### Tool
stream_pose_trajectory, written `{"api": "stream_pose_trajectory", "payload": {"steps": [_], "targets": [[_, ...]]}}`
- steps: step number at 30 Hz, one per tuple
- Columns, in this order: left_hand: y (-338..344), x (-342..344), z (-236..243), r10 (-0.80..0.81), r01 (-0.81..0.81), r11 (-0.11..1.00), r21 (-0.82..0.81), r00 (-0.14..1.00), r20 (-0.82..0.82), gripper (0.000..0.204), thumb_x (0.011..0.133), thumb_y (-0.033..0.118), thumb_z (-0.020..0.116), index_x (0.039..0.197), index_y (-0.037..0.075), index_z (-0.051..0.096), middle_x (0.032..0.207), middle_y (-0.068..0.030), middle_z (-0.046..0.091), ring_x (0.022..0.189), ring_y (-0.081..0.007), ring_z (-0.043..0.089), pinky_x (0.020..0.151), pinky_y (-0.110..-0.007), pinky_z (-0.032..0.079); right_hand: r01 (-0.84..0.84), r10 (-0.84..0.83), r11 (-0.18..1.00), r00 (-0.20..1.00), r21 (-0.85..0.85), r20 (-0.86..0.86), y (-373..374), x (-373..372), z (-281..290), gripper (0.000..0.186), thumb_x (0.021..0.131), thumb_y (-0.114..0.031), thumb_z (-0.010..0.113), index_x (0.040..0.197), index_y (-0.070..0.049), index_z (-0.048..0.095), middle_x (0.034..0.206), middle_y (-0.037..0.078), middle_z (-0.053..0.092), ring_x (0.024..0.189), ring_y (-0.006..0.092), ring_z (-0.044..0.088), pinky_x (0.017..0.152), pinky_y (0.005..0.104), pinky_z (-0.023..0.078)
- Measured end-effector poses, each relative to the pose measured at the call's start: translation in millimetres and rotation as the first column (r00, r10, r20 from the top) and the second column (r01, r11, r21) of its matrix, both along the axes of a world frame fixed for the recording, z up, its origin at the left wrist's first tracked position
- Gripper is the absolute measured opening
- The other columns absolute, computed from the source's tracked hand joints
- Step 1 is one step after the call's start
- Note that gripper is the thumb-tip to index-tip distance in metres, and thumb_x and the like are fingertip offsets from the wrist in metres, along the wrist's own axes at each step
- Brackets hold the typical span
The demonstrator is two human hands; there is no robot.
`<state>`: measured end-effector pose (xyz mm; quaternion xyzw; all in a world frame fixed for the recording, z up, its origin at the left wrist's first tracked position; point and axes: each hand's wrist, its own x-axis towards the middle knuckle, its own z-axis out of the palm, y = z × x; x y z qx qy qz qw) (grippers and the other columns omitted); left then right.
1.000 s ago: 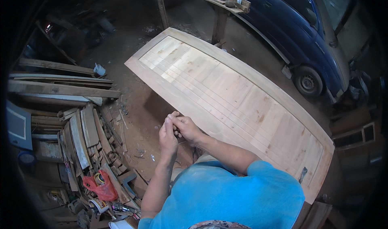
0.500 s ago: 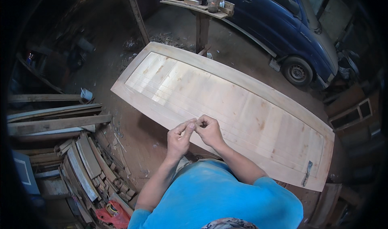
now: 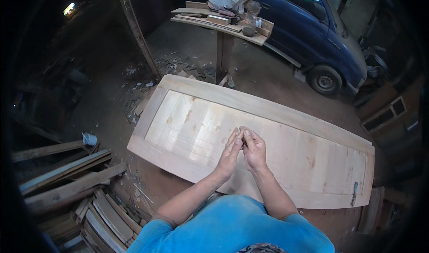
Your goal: The person uses a putty knife to scrape and clean the surface of a large wooden door. They then retrieve a small wooden dowel and a hammer from a nearby shelf. The person inserts the dowel into a hole on the door and hammers it in to secure it.
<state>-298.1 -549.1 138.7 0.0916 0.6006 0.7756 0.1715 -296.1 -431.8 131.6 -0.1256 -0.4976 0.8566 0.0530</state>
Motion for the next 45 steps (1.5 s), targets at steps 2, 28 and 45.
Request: {"api": "stream_pose_trajectory", "payload": {"steps": [2, 28, 45], "targets": [[-14.8, -33.6, -6.8, -0.061, 0.060, 0.995, 0.084, 0.998, 0.019, 0.064, 0.111, 0.048, 0.028, 0.154, 0.002, 0.043, 0.168, -0.0191, 0.019, 0.157, -0.0328, 0.012, 0.126, -0.041, 0.013, 0.124, -0.122, 0.986, 0.992, -0.108, 0.027, -34.9, -36.2, 9.7, 0.031, 0.109, -0.027, 0.051, 0.107, 0.000, 0.066, 0.095, 0.006, 0.066, 0.081, 0.0126, 0.061, 0.072, 0.0274, 0.051], [-90.4, -189.7, -18.7, -0.190, 0.174, 0.982, -0.077, 0.925, -0.330, 0.062, 0.112, 0.040, 0.025, 0.155, -0.003, 0.035, 0.164, -0.0280, 0.020, 0.156, -0.0391, 0.008, 0.125, -0.046, 0.013, 0.351, -0.342, 0.936, 0.909, 0.005, 0.238, -116.4, -192.9, 16.2, 0.040, 0.111, -0.035, 0.045, 0.093, -0.006, 0.065, 0.074, -0.001, 0.055, 0.069, 0.0077, 0.050, 0.066, 0.0244, 0.044], [-109.7, -234.5, 1.5, -0.155, 0.016, 0.915, 0.403, 0.937, 0.314, 0.040, 0.113, 0.040, 0.034, 0.109, 0.004, 0.053, 0.101, -0.0107, 0.062, 0.091, -0.0153, 0.059, 0.088, -0.031, 0.049, -0.241, 0.235, 0.967, 0.969, 0.086, 0.073, -132.7, -185.5, 30.1, 0.056, 0.110, -0.026, 0.037, 0.159, -0.003, 0.030, 0.060, -0.002, 0.042, 0.045, 0.0070, 0.034, 0.044, 0.0222, 0.031]]}}
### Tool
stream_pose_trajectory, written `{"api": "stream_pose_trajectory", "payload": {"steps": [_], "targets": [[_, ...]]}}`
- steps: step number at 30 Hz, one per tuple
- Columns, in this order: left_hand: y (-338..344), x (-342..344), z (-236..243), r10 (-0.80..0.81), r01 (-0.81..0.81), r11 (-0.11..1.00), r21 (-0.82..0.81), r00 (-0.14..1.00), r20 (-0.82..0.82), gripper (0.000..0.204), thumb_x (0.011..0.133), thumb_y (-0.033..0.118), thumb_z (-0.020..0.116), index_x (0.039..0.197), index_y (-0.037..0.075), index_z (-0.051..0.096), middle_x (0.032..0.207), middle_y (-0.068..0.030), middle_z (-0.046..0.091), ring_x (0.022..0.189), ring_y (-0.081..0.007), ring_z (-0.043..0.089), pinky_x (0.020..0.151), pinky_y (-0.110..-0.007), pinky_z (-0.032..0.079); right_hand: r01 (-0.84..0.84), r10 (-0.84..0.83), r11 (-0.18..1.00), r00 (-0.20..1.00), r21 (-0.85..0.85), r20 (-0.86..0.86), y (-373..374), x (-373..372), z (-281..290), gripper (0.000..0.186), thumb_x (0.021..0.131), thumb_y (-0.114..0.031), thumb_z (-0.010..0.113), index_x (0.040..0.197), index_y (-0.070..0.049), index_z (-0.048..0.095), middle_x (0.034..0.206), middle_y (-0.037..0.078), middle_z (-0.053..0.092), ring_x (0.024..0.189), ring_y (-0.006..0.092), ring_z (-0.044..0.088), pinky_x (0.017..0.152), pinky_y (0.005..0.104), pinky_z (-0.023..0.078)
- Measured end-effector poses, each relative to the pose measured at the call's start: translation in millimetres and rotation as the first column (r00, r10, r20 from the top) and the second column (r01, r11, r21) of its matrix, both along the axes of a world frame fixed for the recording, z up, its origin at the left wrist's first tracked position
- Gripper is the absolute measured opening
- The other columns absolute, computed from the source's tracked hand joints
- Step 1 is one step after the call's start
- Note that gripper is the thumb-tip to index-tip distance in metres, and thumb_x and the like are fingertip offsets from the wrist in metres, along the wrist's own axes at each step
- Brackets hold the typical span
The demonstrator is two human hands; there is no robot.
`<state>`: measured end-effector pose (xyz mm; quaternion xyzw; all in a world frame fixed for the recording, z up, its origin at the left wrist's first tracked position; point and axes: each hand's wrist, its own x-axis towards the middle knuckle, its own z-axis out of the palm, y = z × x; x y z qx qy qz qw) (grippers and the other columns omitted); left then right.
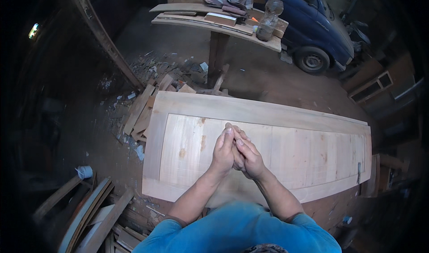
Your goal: The person uses a putty knife to scrape and clean the surface of a large wooden door. They then retrieve a small wooden dowel and a hammer from a nearby shelf. The person inserts the dowel into a hole on the door and hammers it in to secure it.
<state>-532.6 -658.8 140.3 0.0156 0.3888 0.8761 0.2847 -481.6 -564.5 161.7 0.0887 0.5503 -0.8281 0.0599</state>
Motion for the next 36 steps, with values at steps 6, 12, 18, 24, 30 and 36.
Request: {"api": "stream_pose_trajectory", "payload": {"steps": [6, 12, 18, 24, 30, 36], "targets": [[-15.8, 23.0, 15.0, 0.113, -0.121, 0.985, -0.126, 0.991, -0.064, 0.047, 0.112, 0.044, 0.030, 0.101, 0.005, 0.052, 0.090, -0.0111, 0.062, 0.084, -0.0165, 0.060, 0.082, -0.033, 0.052, -0.172, 0.166, 0.979, 0.984, -0.110, -0.059, -2.9, 23.7, -8.1, 0.057, 0.108, -0.026, 0.046, 0.159, -0.002, 0.033, 0.099, 0.003, 0.062, 0.070, 0.0064, 0.050, 0.061, 0.0193, 0.041], [-41.5, 53.6, 17.9, 0.161, -0.173, 0.983, 0.062, 0.973, 0.163, 0.048, 0.110, 0.051, 0.036, 0.091, 0.010, 0.050, 0.084, -0.0075, 0.055, 0.083, -0.0226, 0.060, 0.080, -0.037, 0.054, -0.215, 0.234, 0.968, 0.959, 0.128, -0.162, -35.7, 51.4, 1.4, 0.066, 0.107, -0.037, 0.050, 0.161, -0.007, 0.028, 0.062, 0.000, 0.046, 0.046, 0.0087, 0.041, 0.042, 0.0241, 0.036], [-43.7, 122.4, 47.7, 0.249, -0.250, 0.968, 0.008, 0.967, 0.059, 0.051, 0.109, 0.054, 0.035, 0.102, 0.006, 0.052, 0.088, -0.0080, 0.058, 0.089, -0.0216, 0.063, 0.084, -0.037, 0.056, -0.385, 0.348, 0.905, 0.914, -0.178, -0.207, -26.9, 106.5, 9.9, 0.074, 0.106, -0.037, 0.051, 0.164, -0.008, 0.015, 0.067, 0.004, 0.053, 0.047, 0.0091, 0.044, 0.042, 0.0227, 0.039], [-28.3, 206.9, 51.1, 0.431, -0.433, 0.901, 0.004, 0.896, -0.104, 0.043, 0.111, 0.047, 0.033, 0.099, 0.009, 0.050, 0.086, -0.0054, 0.055, 0.082, -0.0186, 0.060, 0.089, -0.041, 0.057, -0.493, 0.456, 0.838, 0.868, -0.233, -0.198, -15.7, 171.1, 19.7, 0.076, 0.104, -0.037, 0.056, 0.162, -0.004, 0.018, 0.064, 0.004, 0.053, 0.046, 0.0092, 0.045, 0.039, 0.0223, 0.036], [-33.9, 290.2, 42.2, 0.460, -0.456, 0.879, 0.138, 0.888, -0.001, 0.050, 0.110, 0.054, 0.032, 0.090, 0.011, 0.048, 0.074, -0.0034, 0.050, 0.076, -0.0197, 0.058, 0.084, -0.041, 0.055, -0.657, 0.606, 0.726, 0.752, -0.205, -0.260, -1.2, 249.2, -5.0, 0.064, 0.104, -0.034, 0.057, 0.152, 0.001, 0.032, 0.066, 0.005, 0.055, 0.045, 0.0114, 0.046, 0.041, 0.0243, 0.041], [-42.2, 385.8, 58.5, 0.628, -0.626, 0.766, 0.149, 0.777, 0.038, 0.059, 0.109, 0.054, 0.033, 0.128, 0.000, 0.049, 0.090, -0.0070, 0.057, 0.089, -0.0214, 0.060, 0.092, -0.038, 0.052, -0.732, 0.714, 0.252, 0.582, -0.633, -0.389, -20.1, 311.0, -3.5, 0.085, 0.103, -0.066, 0.036, 0.160, -0.010, 0.010, 0.063, 0.006, 0.054, 0.042, 0.0146, 0.050, 0.041, 0.0251, 0.045]]}}
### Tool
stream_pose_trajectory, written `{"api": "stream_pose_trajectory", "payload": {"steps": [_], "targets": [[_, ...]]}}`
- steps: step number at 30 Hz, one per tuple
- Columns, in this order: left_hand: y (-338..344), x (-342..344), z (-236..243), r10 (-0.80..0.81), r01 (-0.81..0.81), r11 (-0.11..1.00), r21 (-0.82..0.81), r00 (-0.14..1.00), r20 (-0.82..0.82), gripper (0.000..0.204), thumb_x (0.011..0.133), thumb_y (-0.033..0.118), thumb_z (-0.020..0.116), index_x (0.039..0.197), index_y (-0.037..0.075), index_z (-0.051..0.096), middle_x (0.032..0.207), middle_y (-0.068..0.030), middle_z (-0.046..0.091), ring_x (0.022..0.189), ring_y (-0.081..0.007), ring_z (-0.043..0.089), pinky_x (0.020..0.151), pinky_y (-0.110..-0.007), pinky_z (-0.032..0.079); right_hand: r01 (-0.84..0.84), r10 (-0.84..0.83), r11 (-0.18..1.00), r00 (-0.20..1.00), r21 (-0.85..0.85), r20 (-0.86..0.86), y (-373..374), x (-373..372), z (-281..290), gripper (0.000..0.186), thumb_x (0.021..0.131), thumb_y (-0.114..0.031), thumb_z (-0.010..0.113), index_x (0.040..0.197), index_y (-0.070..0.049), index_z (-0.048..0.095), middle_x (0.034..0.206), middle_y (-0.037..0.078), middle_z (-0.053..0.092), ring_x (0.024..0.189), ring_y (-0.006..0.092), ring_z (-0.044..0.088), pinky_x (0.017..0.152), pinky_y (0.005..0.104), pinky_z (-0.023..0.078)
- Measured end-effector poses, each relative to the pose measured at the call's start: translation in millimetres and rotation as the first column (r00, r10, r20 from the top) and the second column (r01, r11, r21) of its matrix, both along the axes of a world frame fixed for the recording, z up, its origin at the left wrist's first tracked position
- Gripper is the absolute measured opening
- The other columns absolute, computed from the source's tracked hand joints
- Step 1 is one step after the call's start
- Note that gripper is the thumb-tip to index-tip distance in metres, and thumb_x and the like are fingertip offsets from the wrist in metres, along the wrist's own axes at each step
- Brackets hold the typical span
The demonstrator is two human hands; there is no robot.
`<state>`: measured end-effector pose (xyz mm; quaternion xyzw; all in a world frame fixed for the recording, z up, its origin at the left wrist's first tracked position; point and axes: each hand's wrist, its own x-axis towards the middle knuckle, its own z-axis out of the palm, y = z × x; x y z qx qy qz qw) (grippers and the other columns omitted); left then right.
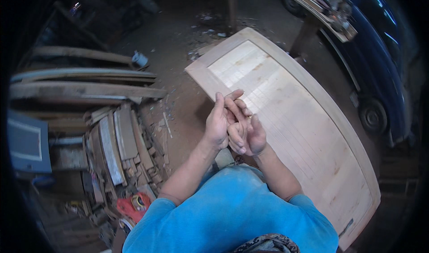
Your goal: The person uses a putty knife to scrape and clean the surface of a large wooden door. They then retrieve a small wooden dowel and a hammer from a nearby shelf. The person inserts the dowel into a hole on the door and hammers it in to secure it.
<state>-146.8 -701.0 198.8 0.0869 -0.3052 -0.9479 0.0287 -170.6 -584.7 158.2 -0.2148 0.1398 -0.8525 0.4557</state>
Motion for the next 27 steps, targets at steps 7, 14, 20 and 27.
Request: {"api": "stream_pose_trajectory", "payload": {"steps": [7, 14, 20, 27], "targets": [[-19.1, 72.5, 13.6, 0.322, -0.352, 0.905, -0.240, 0.934, -0.156, 0.055, 0.111, 0.041, 0.037, 0.143, -0.004, 0.039, 0.103, -0.0097, 0.058, 0.099, -0.0188, 0.060, 0.092, -0.033, 0.052, -0.278, 0.274, 0.960, 0.959, -0.046, -0.066, -37.4, 36.2, 11.7, 0.089, 0.101, -0.070, 0.034, 0.162, -0.013, 0.002, 0.060, 0.006, 0.053, 0.039, 0.0131, 0.049, 0.037, 0.0238, 0.043], [-56.8, 134.9, 5.9, 0.631, -0.626, 0.771, -0.120, 0.776, 0.007, 0.036, 0.109, 0.045, 0.041, 0.094, 0.013, 0.045, 0.072, -0.0018, 0.045, 0.072, -0.0172, 0.055, 0.079, -0.037, 0.054, -0.515, 0.512, 0.857, 0.855, -0.007, -0.084, -97.6, 82.2, -1.8, 0.046, 0.106, -0.061, 0.035, 0.126, -0.020, 0.039, 0.055, 0.005, 0.051, 0.034, 0.0128, 0.046, 0.031, 0.0234, 0.038], [-131.4, 196.0, 1.1, 0.552, -0.561, 0.824, 0.075, 0.826, 0.117, 0.043, 0.104, 0.053, 0.051, 0.084, 0.016, 0.043, 0.066, 0.0020, 0.041, 0.066, -0.0171, 0.053, 0.079, -0.038, 0.054, -0.438, 0.511, 0.854, 0.810, 0.280, -0.287, -150.5, 137.7, -1.6, 0.078, 0.100, -0.066, 0.045, 0.151, -0.010, 0.027, 0.054, 0.005, 0.050, 0.034, 0.0141, 0.045, 0.033, 0.0242, 0.040], [-197.6, 255.8, -19.8, 0.703, -0.703, 0.711, -0.007, 0.711, 0.007, 0.039, 0.110, 0.045, 0.042, 0.127, 0.010, 0.048, 0.089, -0.0006, 0.050, 0.085, -0.0192, 0.057, 0.094, -0.040, 0.052, -0.375, 0.602, 0.765, 0.706, 0.524, -0.373, -244.7, 178.8, 11.1, 0.108, 0.094, -0.072, 0.051, 0.162, -0.002, 0.006, 0.053, 0.002, 0.050, 0.035, 0.0106, 0.044, 0.033, 0.0228, 0.038]]}}
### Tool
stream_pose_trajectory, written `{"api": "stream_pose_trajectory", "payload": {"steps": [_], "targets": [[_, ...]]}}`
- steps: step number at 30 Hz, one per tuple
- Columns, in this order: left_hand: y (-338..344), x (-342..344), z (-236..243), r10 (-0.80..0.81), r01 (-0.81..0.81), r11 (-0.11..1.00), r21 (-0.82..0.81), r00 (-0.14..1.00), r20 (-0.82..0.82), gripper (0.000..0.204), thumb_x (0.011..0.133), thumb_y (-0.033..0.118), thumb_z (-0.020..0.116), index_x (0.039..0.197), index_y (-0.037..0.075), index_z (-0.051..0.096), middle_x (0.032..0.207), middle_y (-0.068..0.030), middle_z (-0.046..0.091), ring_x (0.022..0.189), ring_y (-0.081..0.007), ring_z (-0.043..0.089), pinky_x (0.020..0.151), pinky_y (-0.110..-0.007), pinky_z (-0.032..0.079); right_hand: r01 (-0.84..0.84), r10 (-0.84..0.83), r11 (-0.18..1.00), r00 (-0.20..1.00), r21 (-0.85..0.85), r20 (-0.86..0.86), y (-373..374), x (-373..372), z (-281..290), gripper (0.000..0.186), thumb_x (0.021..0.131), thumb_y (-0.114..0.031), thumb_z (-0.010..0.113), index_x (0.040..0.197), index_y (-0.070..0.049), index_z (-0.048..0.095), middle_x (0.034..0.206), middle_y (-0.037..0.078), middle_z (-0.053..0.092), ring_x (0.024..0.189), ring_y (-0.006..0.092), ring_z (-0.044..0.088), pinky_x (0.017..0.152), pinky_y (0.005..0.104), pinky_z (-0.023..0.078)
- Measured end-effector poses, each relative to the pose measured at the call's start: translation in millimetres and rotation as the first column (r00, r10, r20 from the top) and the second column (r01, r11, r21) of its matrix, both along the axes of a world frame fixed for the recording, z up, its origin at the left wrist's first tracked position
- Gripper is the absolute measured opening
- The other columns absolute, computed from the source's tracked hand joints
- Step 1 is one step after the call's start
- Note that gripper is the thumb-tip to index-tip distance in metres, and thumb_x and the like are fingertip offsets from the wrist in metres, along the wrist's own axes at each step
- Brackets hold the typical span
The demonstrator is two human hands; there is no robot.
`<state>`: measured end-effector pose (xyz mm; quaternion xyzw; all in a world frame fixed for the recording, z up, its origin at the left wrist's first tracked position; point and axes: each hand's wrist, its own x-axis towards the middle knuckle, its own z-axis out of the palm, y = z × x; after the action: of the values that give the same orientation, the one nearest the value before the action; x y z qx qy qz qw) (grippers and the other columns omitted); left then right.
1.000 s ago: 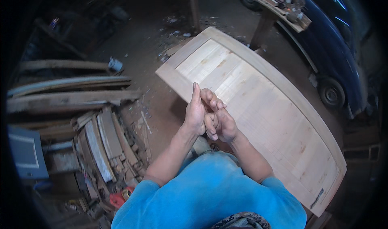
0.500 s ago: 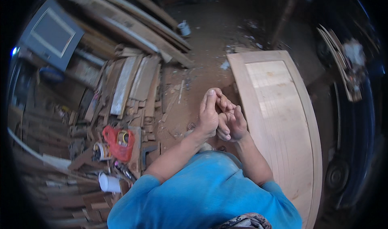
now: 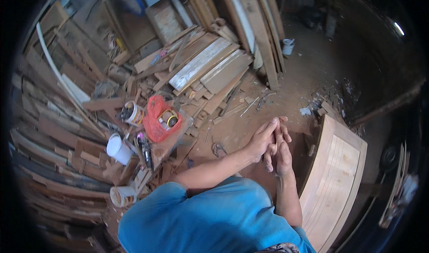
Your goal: The person uses a putty knife to scrape and clean the surface of a large wooden door. They then retrieve a small wooden dowel and a hammer from a nearby shelf. The person inserts the dowel into a hole on the door and hammers it in to secure it.
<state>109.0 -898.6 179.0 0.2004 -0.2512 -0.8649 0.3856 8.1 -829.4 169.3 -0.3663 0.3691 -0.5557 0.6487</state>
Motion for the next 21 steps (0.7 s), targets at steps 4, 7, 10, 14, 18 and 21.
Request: {"api": "stream_pose_trajectory", "payload": {"steps": [4, 7, 10, 14, 18, 21], "targets": [[-67.6, 35.5, -34.9, 0.079, -0.068, 0.984, 0.166, 0.995, -0.062, 0.040, 0.107, 0.051, 0.045, 0.100, 0.012, 0.051, 0.077, 0.0002, 0.048, 0.079, -0.0176, 0.057, 0.083, -0.041, 0.055, -0.146, 0.146, 0.989, 0.988, 0.022, -0.042, -67.6, 22.9, -59.4, 0.093, 0.096, -0.064, 0.057, 0.155, 0.001, 0.027, 0.054, 0.004, 0.050, 0.037, 0.0131, 0.044, 0.034, 0.0252, 0.038], [-126.1, 80.2, -42.7, 0.049, -0.002, 0.965, 0.262, 0.984, -0.172, 0.043, 0.105, 0.055, 0.049, 0.087, 0.015, 0.050, 0.068, 0.0025, 0.043, 0.073, -0.0181, 0.055, 0.085, -0.042, 0.053, -0.159, 0.156, 0.987, 0.977, -0.007, -0.144, -120.9, 67.3, -33.3, 0.087, 0.096, -0.061, 0.060, 0.147, 0.006, 0.036, 0.057, 0.005, 0.050, 0.040, 0.0134, 0.046, 0.036, 0.0252, 0.039], [-170.8, 122.4, -42.1, 0.113, -0.035, 0.965, 0.259, 0.949, -0.293, 0.044, 0.103, 0.058, 0.051, 0.089, 0.016, 0.052, 0.069, 0.0027, 0.045, 0.076, -0.0186, 0.056, 0.087, -0.043, 0.052, -0.297, 0.296, 0.955, 0.953, -0.003, -0.063, -174.0, 103.7, -22.4, 0.089, 0.099, -0.062, 0.054, 0.155, 0.002, 0.026, 0.061, 0.005, 0.051, 0.041, 0.0121, 0.045, 0.039, 0.0243, 0.039], [-204.6, 175.9, -11.0, 0.295, -0.263, 0.946, 0.190, 0.941, -0.164, 0.042, 0.103, 0.056, 0.052, 0.112, 0.014, 0.053, 0.082, 0.0027, 0.052, 0.093, -0.0174, 0.057, 0.089, -0.042, 0.052, -0.350, 0.347, 0.937, 0.930, 0.004, 0.119, -240.3, 160.5, 0.5, 0.099, 0.099, -0.070, 0.044, 0.161, -0.001, 0.010, 0.057, 0.004, 0.050, 0.037, 0.0116, 0.043, 0.036, 0.0240, 0.039], [-225.6, 219.0, -26.1, 0.447, -0.415, 0.889, 0.192, 0.877, -0.177, 0.037, 0.105, 0.052, 0.051, 0.103, 0.015, 0.052, 0.078, 0.0033, 0.050, 0.086, -0.0172, 0.057, 0.090, -0.043, 0.052, -0.496, 0.493, 0.868, 0.864, 0.015, 0.101, -276.1, 201.1, -10.6, 0.089, 0.102, -0.060, 0.048, 0.160, 0.000, 0.016, 0.058, 0.004, 0.051, 0.039, 0.0116, 0.043, 0.040, 0.0235, 0.038], [-235.7, 247.9, -56.9, 0.474, -0.414, 0.876, 0.248, 0.837, -0.275, 0.038, 0.104, 0.054, 0.051, 0.091, 0.018, 0.050, 0.071, 0.0050, 0.047, 0.078, -0.0182, 0.058, 0.090, -0.045, 0.052, -0.578, 0.578, 0.814, 0.816, 0.045, 0.020, -289.0, 219.8, -25.3, 0.076, 0.103, -0.049, 0.054, 0.154, 0.002, 0.032, 0.059, 0.003, 0.050, 0.044, 0.0112, 0.045, 0.044, 0.0239, 0.039]]}}
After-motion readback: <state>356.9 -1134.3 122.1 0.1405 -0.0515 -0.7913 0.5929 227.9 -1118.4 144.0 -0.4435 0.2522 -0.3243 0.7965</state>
